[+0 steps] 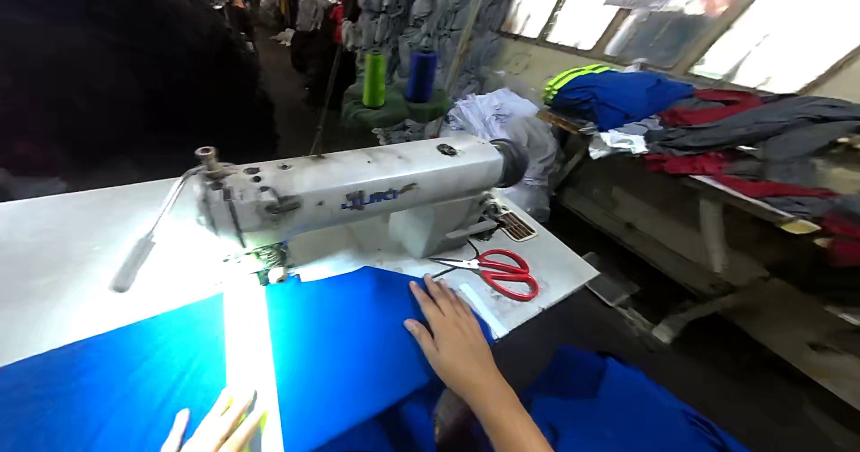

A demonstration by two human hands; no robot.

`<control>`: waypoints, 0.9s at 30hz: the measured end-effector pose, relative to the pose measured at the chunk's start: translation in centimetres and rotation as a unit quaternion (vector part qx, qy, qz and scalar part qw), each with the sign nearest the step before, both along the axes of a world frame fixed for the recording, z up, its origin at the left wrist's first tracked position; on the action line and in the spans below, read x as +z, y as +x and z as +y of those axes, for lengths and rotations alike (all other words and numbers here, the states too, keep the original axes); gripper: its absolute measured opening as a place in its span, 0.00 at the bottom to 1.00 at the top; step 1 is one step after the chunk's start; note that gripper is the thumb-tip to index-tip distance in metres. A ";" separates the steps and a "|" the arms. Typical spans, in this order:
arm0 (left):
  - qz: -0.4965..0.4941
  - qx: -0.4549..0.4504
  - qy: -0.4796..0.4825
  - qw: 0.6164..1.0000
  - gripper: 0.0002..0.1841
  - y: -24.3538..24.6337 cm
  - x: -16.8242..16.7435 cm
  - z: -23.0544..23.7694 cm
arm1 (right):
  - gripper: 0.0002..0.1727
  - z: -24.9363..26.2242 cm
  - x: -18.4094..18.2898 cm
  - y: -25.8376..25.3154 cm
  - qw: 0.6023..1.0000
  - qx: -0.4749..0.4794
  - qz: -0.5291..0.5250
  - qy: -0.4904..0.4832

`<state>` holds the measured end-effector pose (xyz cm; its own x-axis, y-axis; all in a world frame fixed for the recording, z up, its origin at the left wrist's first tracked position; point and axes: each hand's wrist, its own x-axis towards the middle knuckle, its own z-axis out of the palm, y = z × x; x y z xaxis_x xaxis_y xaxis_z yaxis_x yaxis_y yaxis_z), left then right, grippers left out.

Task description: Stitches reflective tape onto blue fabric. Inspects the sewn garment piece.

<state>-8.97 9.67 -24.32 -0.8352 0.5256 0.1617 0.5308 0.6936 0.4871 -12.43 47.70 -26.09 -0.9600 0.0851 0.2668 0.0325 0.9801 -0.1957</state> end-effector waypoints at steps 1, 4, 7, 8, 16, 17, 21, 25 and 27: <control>0.003 0.003 0.004 1.000 0.22 0.0 0.0 0.0 | 0.39 0.1 -0.2 -0.1 1.000 0.006 0.014 0.004; 0.007 0.012 0.005 1.000 0.22 0.2 0.0 0.2 | 0.40 0.1 -0.4 -0.1 0.999 0.018 0.039 0.009; 0.012 0.013 0.014 1.000 0.21 0.2 -0.3 0.1 | 0.41 0.2 -0.5 -0.1 0.999 0.023 0.044 0.013; 0.012 0.012 0.017 1.000 0.21 0.2 -0.3 0.1 | 0.42 0.3 -0.5 -0.1 0.999 0.024 0.045 0.014; 0.011 0.009 0.024 1.000 0.22 0.2 -0.4 -0.1 | 0.42 0.6 -0.6 -0.1 0.998 0.032 0.047 0.016; 0.010 0.008 0.027 1.000 0.21 0.2 -0.4 -0.1 | 0.42 0.6 -0.6 -0.2 0.998 0.033 0.045 0.016; 0.019 0.011 0.022 1.000 0.21 0.3 -0.4 0.0 | 0.43 0.7 -0.7 -0.3 0.998 0.032 0.043 0.018; 0.017 0.013 0.022 1.000 0.21 0.2 -0.4 0.1 | 0.30 -2.1 1.0 0.8 0.987 0.076 0.143 -0.002; 0.016 0.015 0.021 1.000 0.21 0.3 -0.5 0.1 | 0.20 -6.2 3.2 2.6 0.977 0.153 0.143 -0.048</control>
